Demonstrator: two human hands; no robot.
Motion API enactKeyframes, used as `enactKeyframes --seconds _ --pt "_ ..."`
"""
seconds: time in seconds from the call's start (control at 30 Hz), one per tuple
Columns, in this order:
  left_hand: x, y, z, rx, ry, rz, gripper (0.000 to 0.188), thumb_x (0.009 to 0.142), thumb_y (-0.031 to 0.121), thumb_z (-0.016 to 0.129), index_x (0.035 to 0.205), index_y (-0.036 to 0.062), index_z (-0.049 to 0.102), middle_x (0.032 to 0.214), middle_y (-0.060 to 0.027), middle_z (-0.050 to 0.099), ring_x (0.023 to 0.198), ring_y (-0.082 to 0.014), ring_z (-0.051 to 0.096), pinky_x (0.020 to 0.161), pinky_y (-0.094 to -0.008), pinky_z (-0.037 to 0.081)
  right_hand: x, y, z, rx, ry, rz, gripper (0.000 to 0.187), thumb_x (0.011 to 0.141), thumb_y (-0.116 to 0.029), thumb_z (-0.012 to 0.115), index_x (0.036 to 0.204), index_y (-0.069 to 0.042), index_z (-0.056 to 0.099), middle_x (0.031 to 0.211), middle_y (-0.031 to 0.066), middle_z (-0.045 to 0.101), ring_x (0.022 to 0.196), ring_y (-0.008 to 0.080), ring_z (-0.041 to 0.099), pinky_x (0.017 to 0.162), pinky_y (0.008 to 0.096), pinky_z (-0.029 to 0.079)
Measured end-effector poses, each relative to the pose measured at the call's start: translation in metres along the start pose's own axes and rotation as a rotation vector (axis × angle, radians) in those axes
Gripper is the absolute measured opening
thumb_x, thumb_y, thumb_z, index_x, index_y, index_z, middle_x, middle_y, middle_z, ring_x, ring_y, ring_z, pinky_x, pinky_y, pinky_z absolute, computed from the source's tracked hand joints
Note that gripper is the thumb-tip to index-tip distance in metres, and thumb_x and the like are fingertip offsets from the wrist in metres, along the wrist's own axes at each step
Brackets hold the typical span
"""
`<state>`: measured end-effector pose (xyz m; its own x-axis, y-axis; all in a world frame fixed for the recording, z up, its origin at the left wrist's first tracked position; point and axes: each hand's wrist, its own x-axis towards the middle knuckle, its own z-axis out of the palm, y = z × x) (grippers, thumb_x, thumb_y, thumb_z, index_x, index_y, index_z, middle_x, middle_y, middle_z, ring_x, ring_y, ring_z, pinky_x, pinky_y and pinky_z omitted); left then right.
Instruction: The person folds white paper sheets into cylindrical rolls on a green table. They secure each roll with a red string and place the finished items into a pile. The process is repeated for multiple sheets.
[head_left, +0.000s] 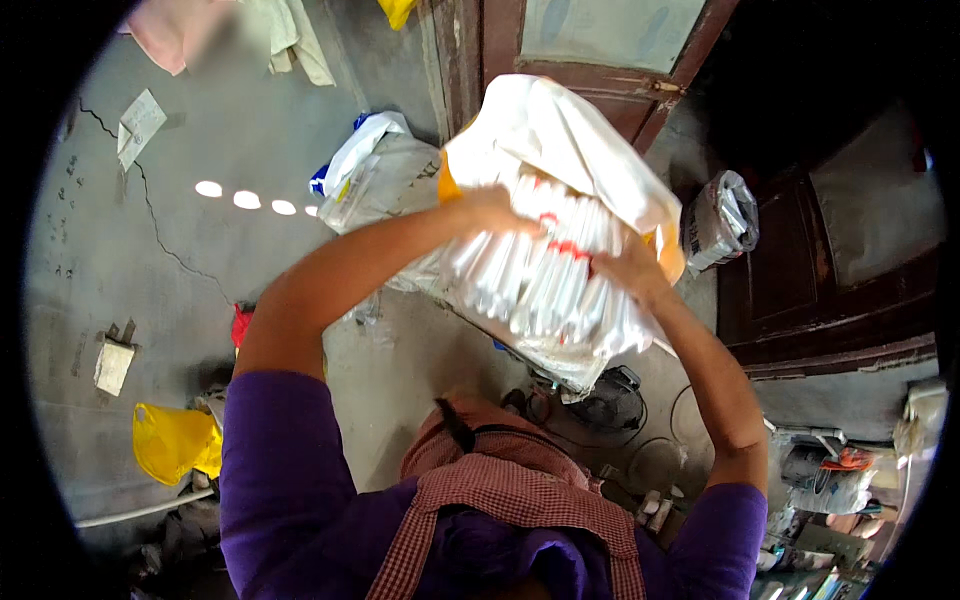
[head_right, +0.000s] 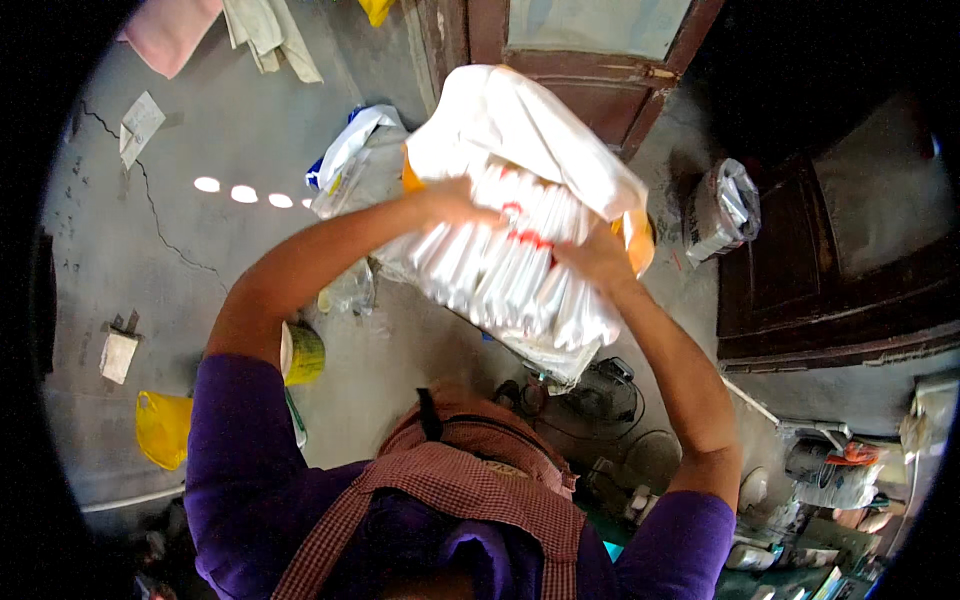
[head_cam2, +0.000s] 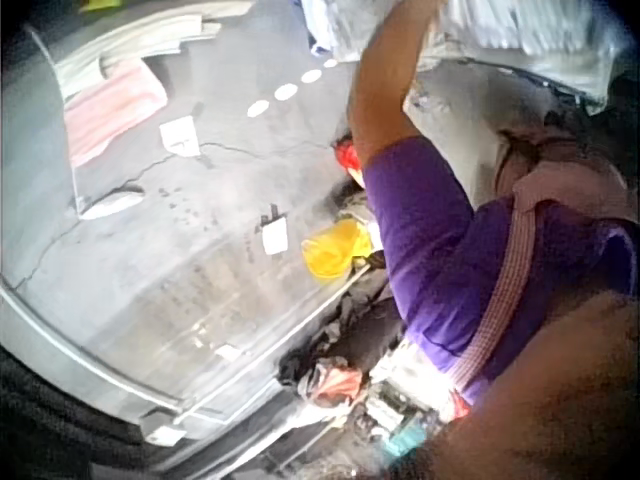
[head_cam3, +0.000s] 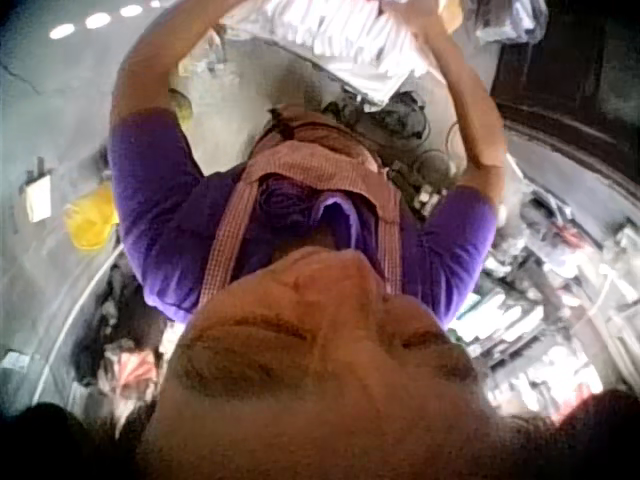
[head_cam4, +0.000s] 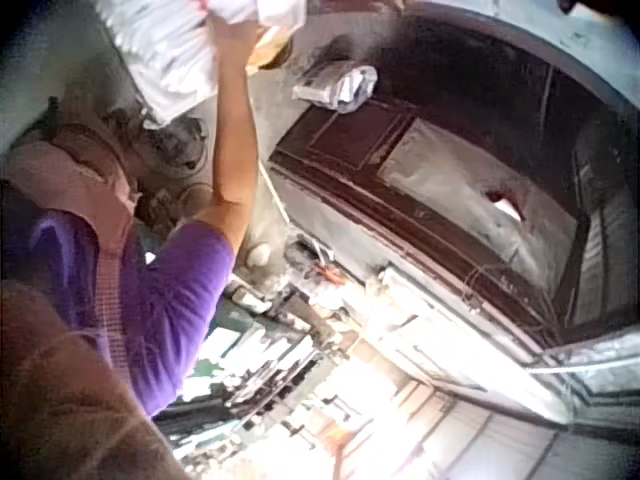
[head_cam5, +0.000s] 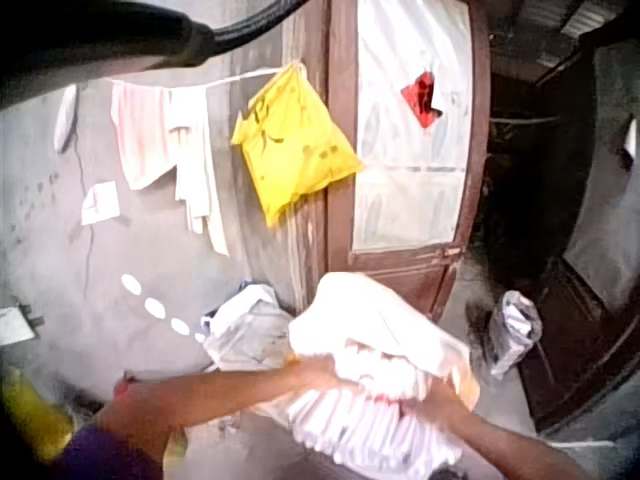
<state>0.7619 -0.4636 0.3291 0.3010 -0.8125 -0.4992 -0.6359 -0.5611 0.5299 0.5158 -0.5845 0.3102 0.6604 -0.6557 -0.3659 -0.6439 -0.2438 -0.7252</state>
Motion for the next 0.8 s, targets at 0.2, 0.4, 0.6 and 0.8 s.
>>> enactKeyframes --seconds 0.2,0.4,0.6,0.8 --pt "0.058 0.016 -0.026 0.163 0.019 0.084 0.092 0.061 0.06 0.075 0.107 -0.0173 0.06 0.112 -0.0306 0.062 0.103 -0.0349 0.063 0.089 -0.0381 0.049 0.03 -0.018 0.015 -0.421 0.243 -0.032 0.072 0.078 -0.037 0.061 0.122 0.016 0.043 0.105 0.0337 0.062 0.098 0.0437 0.063 0.088 0.0456 0.049" --pt "0.073 -0.022 0.021 0.12 0.088 0.156 0.098 0.069 0.059 0.071 0.125 -0.0183 0.046 0.132 -0.0336 0.047 0.124 -0.0383 0.049 0.104 -0.0408 0.04 0.0 -0.006 0.031 -0.445 0.278 -0.026 0.066 0.078 -0.03 0.061 0.122 0.015 0.039 0.099 0.0343 0.062 0.09 0.0443 0.064 0.082 0.0499 0.05" --pt "0.05 -0.057 0.038 0.002 0.29 0.16 0.11 0.073 0.054 0.07 0.144 -0.0123 0.017 0.143 -0.0322 0.031 0.135 -0.0413 0.03 0.113 -0.0452 0.023 0.03 -0.035 0.045 -0.606 0.354 -0.109 0.046 0.075 -0.021 0.062 0.11 0.007 0.051 0.095 0.0266 0.063 0.088 0.0438 0.061 0.082 0.0494 0.048" --pt "0.053 -0.066 0.044 -0.1 0.292 0.251 0.122 0.073 0.061 0.065 0.146 -0.011 -0.002 0.148 -0.0329 0.018 0.14 -0.0442 0.017 0.114 -0.0506 0.017 0.033 -0.037 0.042 -0.637 0.237 0.113 0.061 0.086 -0.02 0.048 0.136 0.01 0.029 0.116 0.0358 0.056 0.107 0.0479 0.057 0.094 0.0505 0.045"
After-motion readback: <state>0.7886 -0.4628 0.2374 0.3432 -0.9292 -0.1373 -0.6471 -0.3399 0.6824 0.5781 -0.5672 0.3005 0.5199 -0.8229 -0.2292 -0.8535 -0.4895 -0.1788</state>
